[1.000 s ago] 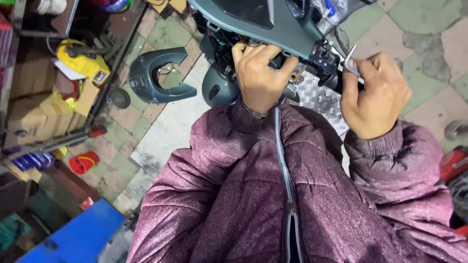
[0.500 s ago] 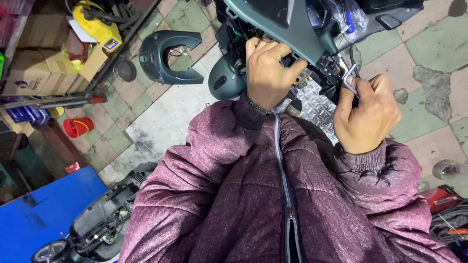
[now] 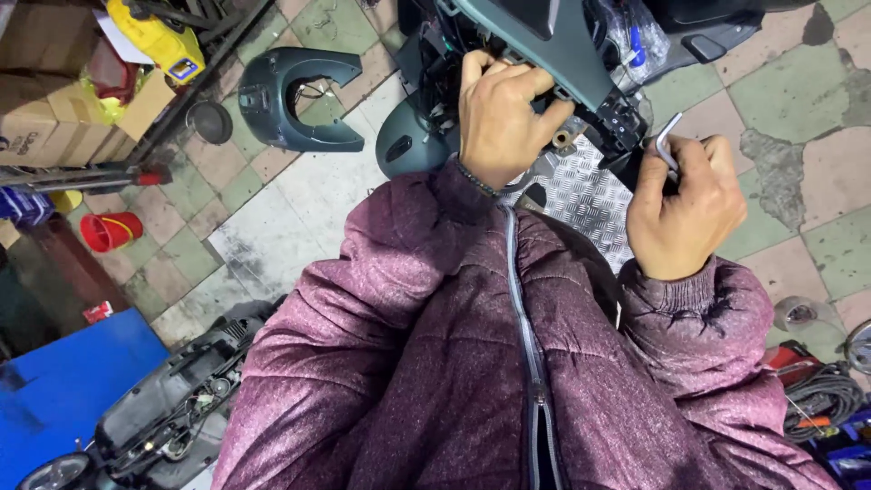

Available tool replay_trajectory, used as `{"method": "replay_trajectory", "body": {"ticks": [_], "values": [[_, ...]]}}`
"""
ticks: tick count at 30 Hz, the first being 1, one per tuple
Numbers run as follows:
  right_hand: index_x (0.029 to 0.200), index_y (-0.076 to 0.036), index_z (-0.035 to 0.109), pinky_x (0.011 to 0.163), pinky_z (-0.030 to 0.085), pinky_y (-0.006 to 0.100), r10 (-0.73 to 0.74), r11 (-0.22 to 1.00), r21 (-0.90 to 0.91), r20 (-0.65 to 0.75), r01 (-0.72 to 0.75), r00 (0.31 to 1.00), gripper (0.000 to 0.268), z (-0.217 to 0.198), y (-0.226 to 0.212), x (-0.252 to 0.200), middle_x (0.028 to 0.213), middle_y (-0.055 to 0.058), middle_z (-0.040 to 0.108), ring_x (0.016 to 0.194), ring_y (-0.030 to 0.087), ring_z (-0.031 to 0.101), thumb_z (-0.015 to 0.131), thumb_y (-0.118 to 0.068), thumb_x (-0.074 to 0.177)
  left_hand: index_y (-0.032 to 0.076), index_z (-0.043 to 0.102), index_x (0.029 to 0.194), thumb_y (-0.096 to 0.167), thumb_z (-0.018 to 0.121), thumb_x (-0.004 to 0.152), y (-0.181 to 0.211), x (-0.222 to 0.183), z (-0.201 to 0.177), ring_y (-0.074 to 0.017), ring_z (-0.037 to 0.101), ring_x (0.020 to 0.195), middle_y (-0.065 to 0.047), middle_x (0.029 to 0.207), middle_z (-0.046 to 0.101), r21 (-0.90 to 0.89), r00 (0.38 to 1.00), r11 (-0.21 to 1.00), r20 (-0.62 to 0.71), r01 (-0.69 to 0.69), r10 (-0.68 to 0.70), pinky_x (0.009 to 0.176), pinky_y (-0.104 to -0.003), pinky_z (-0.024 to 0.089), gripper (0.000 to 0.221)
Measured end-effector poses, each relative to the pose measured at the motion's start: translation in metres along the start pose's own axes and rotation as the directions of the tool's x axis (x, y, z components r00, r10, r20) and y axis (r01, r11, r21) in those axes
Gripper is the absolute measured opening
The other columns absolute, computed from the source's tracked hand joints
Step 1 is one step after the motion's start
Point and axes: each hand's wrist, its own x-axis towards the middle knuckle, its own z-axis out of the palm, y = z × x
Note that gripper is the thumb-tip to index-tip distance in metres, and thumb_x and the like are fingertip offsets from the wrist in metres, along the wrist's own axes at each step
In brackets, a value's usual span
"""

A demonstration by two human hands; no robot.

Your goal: Repairing a motorcycle by disassembling the front panel, applying glue, and reassembling components using tools.

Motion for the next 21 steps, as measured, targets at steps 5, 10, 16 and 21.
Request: {"method": "replay_trajectory", "body": {"ticks": [5, 10, 16, 21], "values": [[0.104, -0.001, 0.074, 0.061, 0.039, 0.045, -0.017, 0.999, 0.032, -0.026, 0.018, 1.0, 0.011, -0.001, -0.003, 0.001, 0.09, 0.011, 0.053, 0.074, 0.031, 0.056, 0.069, -0.008, 0.112, 0.013, 0.062, 0.072, 0.026, 0.077, 0.075, -0.002, -0.004, 0.014, -0.0276, 0.055, 0.07, -0.002, 0.066, 0.06, 0.002, 0.992, 0.999, -0.121, -0.036, 0.036, 0.091, -0.045, 0.035, 0.02], [0.104, 0.002, 0.07, 0.062, 0.037, 0.038, -0.078, 0.993, 0.081, -0.08, 0.084, 0.994, 0.009, 0.002, 0.008, 0.003, 0.093, 0.011, 0.061, 0.076, 0.023, 0.053, 0.064, 0.002, 0.111, 0.014, 0.064, 0.081, 0.025, 0.074, 0.078, -0.005, -0.004, 0.018, -0.0252, 0.055, 0.072, 0.001, 0.068, 0.061, -0.007, 0.991, 0.999, -0.122, -0.05, 0.049, 0.088, -0.043, 0.035, 0.015], [0.11, 0.012, 0.069, 0.08, 0.04, 0.044, -0.199, 0.933, 0.263, -0.191, 0.246, 0.961, 0.031, -0.016, 0.003, 0.014, 0.101, 0.022, 0.064, 0.091, 0.032, 0.054, 0.043, -0.002, 0.118, 0.018, 0.068, 0.088, 0.024, 0.072, 0.082, -0.001, 0.002, 0.002, -0.0256, 0.061, 0.091, 0.0, 0.078, 0.066, -0.094, 0.998, 0.994, -0.024, -0.064, 0.062, 0.09, -0.042, 0.034, 0.009], [0.134, 0.02, 0.059, 0.083, 0.058, 0.052, -0.263, 0.935, 0.186, -0.212, 0.303, 0.941, 0.045, -0.066, -0.038, 0.016, 0.12, 0.038, 0.059, 0.098, 0.045, 0.065, 0.03, -0.014, 0.129, 0.013, 0.056, 0.069, 0.022, 0.077, 0.072, 0.002, 0.001, 0.013, -0.0287, 0.058, 0.076, -0.004, 0.07, 0.062, -0.027, 0.99, 0.997, -0.126, -0.067, 0.063, 0.094, -0.045, 0.035, 0.023]]}}
